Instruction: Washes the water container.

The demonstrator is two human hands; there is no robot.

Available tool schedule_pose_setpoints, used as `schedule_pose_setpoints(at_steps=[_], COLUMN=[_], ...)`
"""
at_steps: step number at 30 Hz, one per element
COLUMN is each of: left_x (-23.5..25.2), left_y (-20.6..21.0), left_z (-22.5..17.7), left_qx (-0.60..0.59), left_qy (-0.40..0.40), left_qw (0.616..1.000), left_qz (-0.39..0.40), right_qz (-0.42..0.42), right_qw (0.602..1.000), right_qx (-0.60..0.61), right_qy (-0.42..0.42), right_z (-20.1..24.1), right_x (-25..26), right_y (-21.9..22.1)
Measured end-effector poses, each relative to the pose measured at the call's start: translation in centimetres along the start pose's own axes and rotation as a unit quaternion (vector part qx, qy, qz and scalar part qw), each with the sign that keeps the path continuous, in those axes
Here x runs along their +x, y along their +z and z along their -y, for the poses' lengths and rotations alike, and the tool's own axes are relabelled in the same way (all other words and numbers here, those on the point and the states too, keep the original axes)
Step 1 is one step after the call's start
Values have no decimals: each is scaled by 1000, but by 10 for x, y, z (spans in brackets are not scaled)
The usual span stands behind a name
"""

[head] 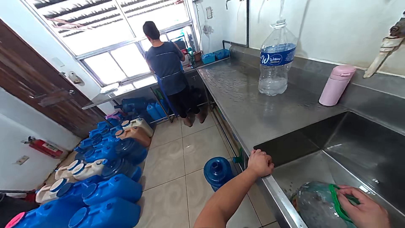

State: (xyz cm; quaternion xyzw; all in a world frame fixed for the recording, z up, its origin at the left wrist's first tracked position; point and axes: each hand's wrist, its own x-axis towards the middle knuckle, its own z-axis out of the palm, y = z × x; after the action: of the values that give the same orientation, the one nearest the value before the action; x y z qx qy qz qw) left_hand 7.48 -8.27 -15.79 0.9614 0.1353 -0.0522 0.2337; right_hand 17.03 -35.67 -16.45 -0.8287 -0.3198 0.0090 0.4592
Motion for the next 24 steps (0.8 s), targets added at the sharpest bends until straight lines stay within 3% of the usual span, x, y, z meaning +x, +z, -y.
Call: schedule_pose_setpoints(at_steps=[24], left_x=[-2], left_y=[0], left_z=[-1], left_qx=[2], left_qy=[-6], left_qw=[1000], left_qz=[11], right_qz=[-7], right_qw=[1000], right_qx=[4], right_qy=[-10], right_z=[-4], right_x=[-4], right_y=[1])
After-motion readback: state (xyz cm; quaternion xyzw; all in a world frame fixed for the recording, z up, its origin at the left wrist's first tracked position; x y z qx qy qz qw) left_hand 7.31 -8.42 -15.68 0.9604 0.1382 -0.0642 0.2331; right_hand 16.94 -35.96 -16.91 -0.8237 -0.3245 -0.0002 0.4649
